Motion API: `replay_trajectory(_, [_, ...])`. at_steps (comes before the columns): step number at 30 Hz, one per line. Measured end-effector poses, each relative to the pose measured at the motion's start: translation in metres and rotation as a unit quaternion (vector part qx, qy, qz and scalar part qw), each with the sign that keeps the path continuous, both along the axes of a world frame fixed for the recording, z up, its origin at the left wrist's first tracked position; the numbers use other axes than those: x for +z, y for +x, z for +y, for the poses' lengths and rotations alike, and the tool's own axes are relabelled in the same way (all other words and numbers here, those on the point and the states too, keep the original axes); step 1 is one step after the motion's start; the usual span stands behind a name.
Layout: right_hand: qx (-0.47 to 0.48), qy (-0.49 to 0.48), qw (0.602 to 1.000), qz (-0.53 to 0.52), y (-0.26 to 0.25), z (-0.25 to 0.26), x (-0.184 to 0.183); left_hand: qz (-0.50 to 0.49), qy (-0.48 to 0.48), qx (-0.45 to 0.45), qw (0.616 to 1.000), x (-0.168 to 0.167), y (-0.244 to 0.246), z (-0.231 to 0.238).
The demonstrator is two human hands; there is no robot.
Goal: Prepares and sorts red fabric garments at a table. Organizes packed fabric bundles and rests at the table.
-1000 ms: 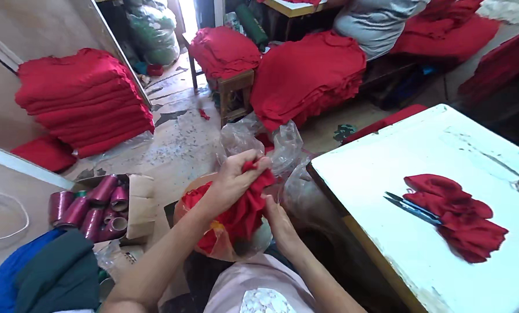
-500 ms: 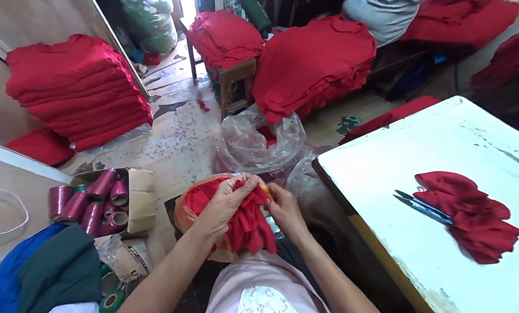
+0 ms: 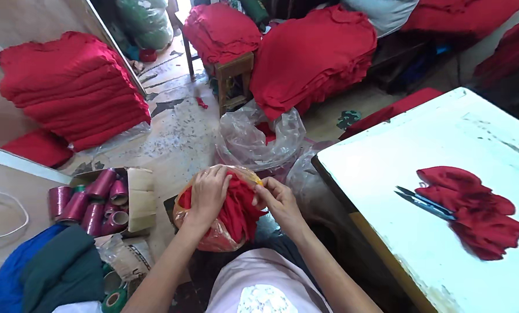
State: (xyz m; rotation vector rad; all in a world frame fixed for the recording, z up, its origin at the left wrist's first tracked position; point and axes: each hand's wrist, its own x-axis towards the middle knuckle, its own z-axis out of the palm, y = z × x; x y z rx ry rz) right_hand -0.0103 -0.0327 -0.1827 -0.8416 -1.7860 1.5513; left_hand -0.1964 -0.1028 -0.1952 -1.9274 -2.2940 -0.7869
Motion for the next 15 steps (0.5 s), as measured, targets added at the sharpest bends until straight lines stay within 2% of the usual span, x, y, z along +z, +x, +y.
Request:
replay_trajectory(2, [0.002,-0.005,1.0,0.015,0.0,0.002,0.0,0.005,0.079,-0.07,0.994,0.003,0.012,-0.014])
replay_trajectory(3, [0.004,-0.003,1.0,0.022,-0.001,0.003,-0.002,-0.012,0.068,-0.133,0.989,0.004,0.017,-0.02])
replay_trajectory(5, [0.009,0.014,1.0,0.019,0.0,0.005,-0.004,-0.021,-0.03,-0.225,0.974,-0.004,0.018,-0.023])
replay_trajectory(7, [0.002,0.073,0.997,-0.03,0.006,0.007,-0.004,-0.022,-0.138,-0.219,0.966,-0.023,0.002,-0.018])
replay_trajectory(10, [-0.013,0.156,0.978,-0.134,0.024,0.01,-0.004,-0.066,-0.182,-0.162,0.968,-0.032,-0.025,-0.012])
replay_trajectory(12, [0.012,0.111,0.983,-0.145,0.035,0.011,-0.001,-0.088,-0.249,-0.138,0.955,-0.017,-0.023,-0.009])
replay_trajectory(13, [0.035,0.067,0.991,-0.114,0.038,0.011,0.001,-0.083,-0.25,-0.14,0.954,-0.016,-0.021,-0.009])
replay_trajectory(15, [0.085,-0.021,0.996,-0.007,0.04,0.009,0.009,-0.06,-0.193,-0.157,0.967,-0.023,-0.018,-0.008])
